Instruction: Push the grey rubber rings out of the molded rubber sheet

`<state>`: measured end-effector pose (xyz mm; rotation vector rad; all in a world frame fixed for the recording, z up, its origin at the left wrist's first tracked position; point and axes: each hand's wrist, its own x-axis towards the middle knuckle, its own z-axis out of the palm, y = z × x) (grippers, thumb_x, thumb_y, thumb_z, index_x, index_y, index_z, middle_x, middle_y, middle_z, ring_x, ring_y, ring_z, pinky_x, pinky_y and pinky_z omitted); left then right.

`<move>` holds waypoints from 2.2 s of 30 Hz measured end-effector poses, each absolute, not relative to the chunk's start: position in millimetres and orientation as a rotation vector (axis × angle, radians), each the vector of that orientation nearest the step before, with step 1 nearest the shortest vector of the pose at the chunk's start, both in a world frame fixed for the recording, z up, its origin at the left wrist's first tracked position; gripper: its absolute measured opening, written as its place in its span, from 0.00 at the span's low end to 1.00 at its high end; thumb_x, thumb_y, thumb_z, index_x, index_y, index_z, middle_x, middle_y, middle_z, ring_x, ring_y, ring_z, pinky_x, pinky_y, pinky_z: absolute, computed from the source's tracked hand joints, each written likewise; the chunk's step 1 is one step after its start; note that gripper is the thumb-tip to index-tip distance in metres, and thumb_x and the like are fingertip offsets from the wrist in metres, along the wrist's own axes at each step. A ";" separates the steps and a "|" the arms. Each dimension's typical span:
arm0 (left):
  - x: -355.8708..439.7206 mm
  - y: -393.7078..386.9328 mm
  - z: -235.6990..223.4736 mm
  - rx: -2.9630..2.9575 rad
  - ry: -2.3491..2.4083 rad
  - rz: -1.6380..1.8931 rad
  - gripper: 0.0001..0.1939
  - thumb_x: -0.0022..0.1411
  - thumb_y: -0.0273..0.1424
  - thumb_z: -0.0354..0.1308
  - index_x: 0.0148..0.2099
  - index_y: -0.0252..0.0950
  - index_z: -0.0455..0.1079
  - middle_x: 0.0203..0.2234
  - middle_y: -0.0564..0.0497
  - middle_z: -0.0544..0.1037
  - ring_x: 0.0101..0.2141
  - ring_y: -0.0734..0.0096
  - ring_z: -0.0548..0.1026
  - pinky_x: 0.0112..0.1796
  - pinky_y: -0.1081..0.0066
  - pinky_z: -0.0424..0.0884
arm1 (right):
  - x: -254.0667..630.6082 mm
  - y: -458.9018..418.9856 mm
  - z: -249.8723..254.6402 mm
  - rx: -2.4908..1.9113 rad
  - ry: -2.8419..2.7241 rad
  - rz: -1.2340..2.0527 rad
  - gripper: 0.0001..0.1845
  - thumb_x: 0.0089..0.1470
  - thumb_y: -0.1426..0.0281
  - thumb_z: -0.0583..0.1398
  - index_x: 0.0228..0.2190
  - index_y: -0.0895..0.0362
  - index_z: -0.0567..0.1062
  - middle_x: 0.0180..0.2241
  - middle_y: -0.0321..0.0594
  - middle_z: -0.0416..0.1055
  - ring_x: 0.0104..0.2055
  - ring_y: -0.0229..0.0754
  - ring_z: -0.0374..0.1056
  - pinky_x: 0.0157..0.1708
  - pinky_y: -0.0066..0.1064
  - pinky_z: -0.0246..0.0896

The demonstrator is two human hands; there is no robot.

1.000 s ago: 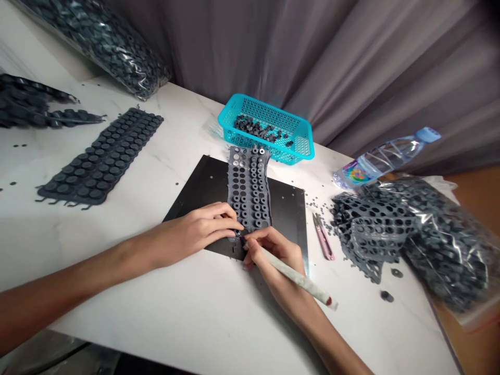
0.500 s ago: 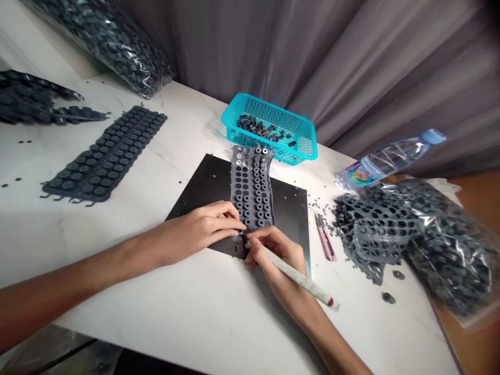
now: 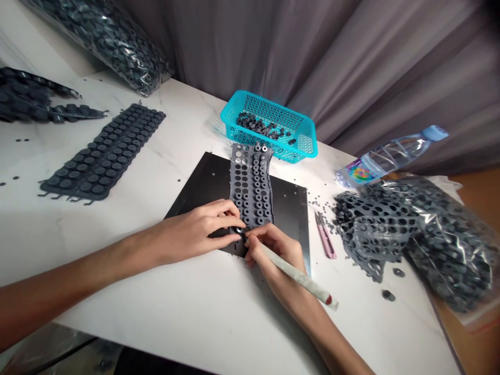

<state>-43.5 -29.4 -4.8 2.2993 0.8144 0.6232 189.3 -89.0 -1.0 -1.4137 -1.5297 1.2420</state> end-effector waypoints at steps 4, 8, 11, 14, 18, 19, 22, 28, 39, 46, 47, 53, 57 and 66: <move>-42.3 -29.7 -2.9 2.356 0.742 0.634 0.13 0.79 0.28 0.52 0.55 0.37 0.78 0.50 0.47 0.77 0.52 0.67 0.78 0.56 0.70 0.74 | 186.5 -87.5 2.2 -1.430 -1.539 1.233 0.11 0.69 0.63 0.61 0.34 0.55 0.76 0.24 0.34 0.73 0.25 0.39 0.70 0.28 0.29 0.63; -37.6 -32.8 1.2 2.354 0.721 0.672 0.15 0.80 0.24 0.48 0.52 0.37 0.78 0.48 0.48 0.79 0.50 0.67 0.78 0.55 0.69 0.73 | 181.2 -89.2 6.8 -1.451 -1.624 1.131 0.10 0.67 0.66 0.60 0.32 0.55 0.74 0.22 0.32 0.69 0.22 0.37 0.64 0.24 0.28 0.57; -32.5 -35.1 0.8 2.236 0.809 0.817 0.12 0.78 0.24 0.53 0.48 0.36 0.79 0.46 0.49 0.80 0.48 0.68 0.78 0.54 0.70 0.73 | 178.0 -90.9 6.8 -1.471 -1.684 1.039 0.11 0.65 0.68 0.60 0.29 0.55 0.72 0.21 0.32 0.67 0.22 0.36 0.61 0.24 0.28 0.55; -30.4 -33.0 -0.4 2.044 0.913 0.826 0.06 0.75 0.27 0.60 0.44 0.38 0.79 0.43 0.52 0.80 0.45 0.70 0.79 0.50 0.72 0.73 | 178.5 -90.9 4.1 -1.480 -1.636 1.073 0.11 0.65 0.68 0.61 0.29 0.55 0.71 0.21 0.31 0.67 0.22 0.36 0.61 0.24 0.28 0.54; -34.0 -26.9 0.1 1.965 0.916 0.668 0.06 0.74 0.32 0.62 0.45 0.40 0.81 0.44 0.53 0.79 0.45 0.70 0.79 0.48 0.73 0.72 | 184.1 -90.6 2.1 -1.377 -1.395 1.299 0.12 0.68 0.62 0.61 0.33 0.55 0.73 0.21 0.33 0.71 0.23 0.38 0.67 0.26 0.29 0.62; -35.4 -25.8 0.1 1.961 0.914 0.647 0.06 0.74 0.33 0.62 0.47 0.41 0.81 0.45 0.53 0.79 0.45 0.70 0.79 0.48 0.73 0.72 | 185.4 -90.7 2.2 -1.348 -1.355 1.322 0.12 0.68 0.62 0.62 0.33 0.55 0.74 0.22 0.33 0.72 0.23 0.39 0.68 0.27 0.29 0.63; -38.7 -24.1 -1.4 1.963 0.906 0.621 0.08 0.74 0.33 0.62 0.51 0.41 0.80 0.47 0.52 0.78 0.45 0.71 0.79 0.49 0.73 0.73 | 187.0 -90.7 2.4 -1.319 -1.346 1.336 0.11 0.67 0.63 0.63 0.33 0.55 0.74 0.23 0.33 0.73 0.22 0.38 0.68 0.26 0.29 0.63; -41.1 -24.0 -1.2 2.013 0.882 0.586 0.09 0.74 0.33 0.61 0.52 0.41 0.80 0.49 0.51 0.78 0.47 0.68 0.79 0.49 0.72 0.72 | 187.1 -89.6 -1.3 -1.342 -1.377 1.349 0.08 0.67 0.67 0.63 0.34 0.55 0.74 0.23 0.32 0.73 0.23 0.38 0.69 0.26 0.29 0.63; -41.6 -26.4 3.0 2.075 0.857 0.579 0.09 0.76 0.31 0.59 0.53 0.40 0.80 0.50 0.51 0.77 0.49 0.68 0.79 0.53 0.72 0.72 | 188.2 -90.6 -3.6 -1.366 -1.386 1.362 0.10 0.69 0.63 0.63 0.36 0.55 0.75 0.23 0.33 0.74 0.24 0.38 0.69 0.28 0.29 0.66; -43.2 -27.6 -0.9 2.113 0.847 0.588 0.10 0.77 0.33 0.58 0.54 0.42 0.79 0.51 0.51 0.77 0.50 0.68 0.79 0.54 0.72 0.72 | 188.1 -91.5 -2.4 -1.365 -1.387 1.363 0.11 0.69 0.61 0.63 0.36 0.55 0.76 0.24 0.34 0.74 0.25 0.39 0.70 0.28 0.29 0.67; -43.4 -27.5 -1.3 2.121 0.846 0.585 0.10 0.77 0.33 0.58 0.54 0.42 0.79 0.51 0.51 0.77 0.50 0.68 0.79 0.54 0.72 0.72 | 187.6 -91.7 -2.4 -1.362 -1.383 1.361 0.11 0.69 0.61 0.63 0.36 0.55 0.76 0.24 0.34 0.74 0.25 0.39 0.70 0.28 0.29 0.68; -43.6 -29.1 -1.6 2.157 0.846 0.582 0.11 0.77 0.35 0.58 0.55 0.42 0.78 0.52 0.50 0.76 0.51 0.68 0.78 0.55 0.71 0.72 | 190.7 -89.1 5.8 -1.312 -1.284 1.367 0.10 0.66 0.61 0.66 0.42 0.55 0.77 0.30 0.36 0.77 0.24 0.38 0.72 0.26 0.29 0.72; -40.1 -35.6 1.3 2.162 0.931 0.598 0.13 0.78 0.37 0.57 0.58 0.45 0.76 0.50 0.50 0.74 0.46 0.68 0.79 0.50 0.70 0.74 | 202.8 -75.4 23.4 -1.349 -1.376 1.364 0.10 0.64 0.62 0.67 0.37 0.56 0.78 0.27 0.36 0.76 0.24 0.38 0.73 0.26 0.28 0.73; -34.2 -42.5 2.0 2.206 0.975 0.667 0.06 0.76 0.29 0.58 0.49 0.41 0.76 0.43 0.52 0.77 0.43 0.68 0.77 0.46 0.68 0.71 | 211.2 -55.8 12.8 -1.263 -1.481 1.594 0.03 0.61 0.72 0.65 0.33 0.58 0.79 0.27 0.35 0.76 0.24 0.35 0.70 0.21 0.23 0.64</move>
